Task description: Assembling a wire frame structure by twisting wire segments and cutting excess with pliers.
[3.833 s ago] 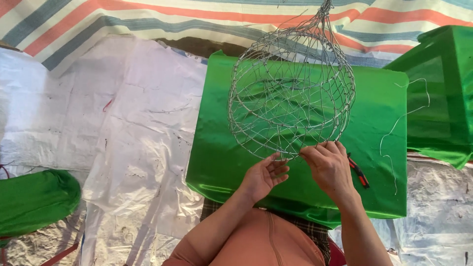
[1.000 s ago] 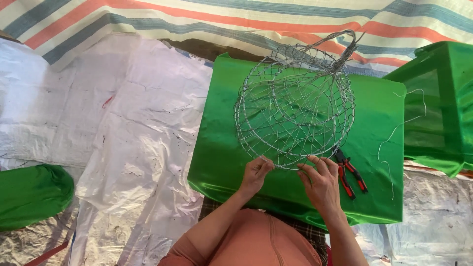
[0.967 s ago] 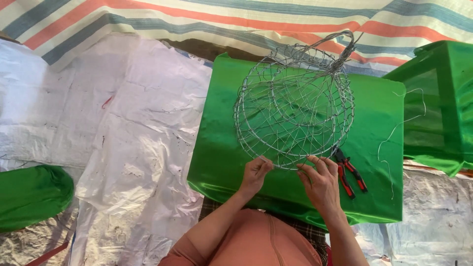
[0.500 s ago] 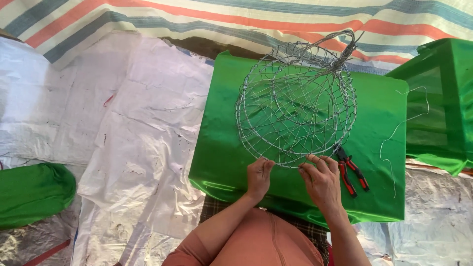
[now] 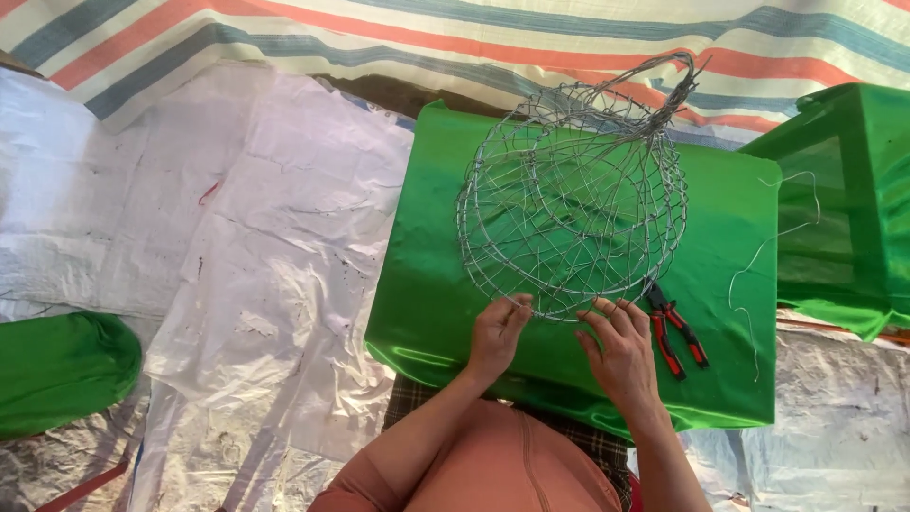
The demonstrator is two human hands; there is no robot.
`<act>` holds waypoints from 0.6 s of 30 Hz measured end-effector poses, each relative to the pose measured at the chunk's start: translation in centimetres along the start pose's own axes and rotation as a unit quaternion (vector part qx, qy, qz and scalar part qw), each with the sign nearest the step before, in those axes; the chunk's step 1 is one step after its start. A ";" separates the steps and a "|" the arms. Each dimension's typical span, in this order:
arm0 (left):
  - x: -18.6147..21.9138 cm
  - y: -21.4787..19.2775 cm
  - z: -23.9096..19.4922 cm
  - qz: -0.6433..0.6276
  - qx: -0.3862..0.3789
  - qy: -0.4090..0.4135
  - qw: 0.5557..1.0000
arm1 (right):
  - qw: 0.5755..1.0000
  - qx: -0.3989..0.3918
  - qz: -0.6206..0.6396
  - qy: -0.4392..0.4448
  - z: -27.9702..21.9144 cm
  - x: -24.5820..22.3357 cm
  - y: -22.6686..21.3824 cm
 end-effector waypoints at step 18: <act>16.3 2.5 4.9 0.375 -0.077 0.234 0.894 | 1.000 -0.017 -0.017 -0.007 -0.1 0.8 1.3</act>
Point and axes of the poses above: each hand's wrist, its own z-axis towards the middle knuckle, its own y-axis out of the palm, x = y × z, the point moved 5 cm from there along z, towards the middle knuckle, and after that the axes turned 9 degrees about -z, right-handed, at the moved point
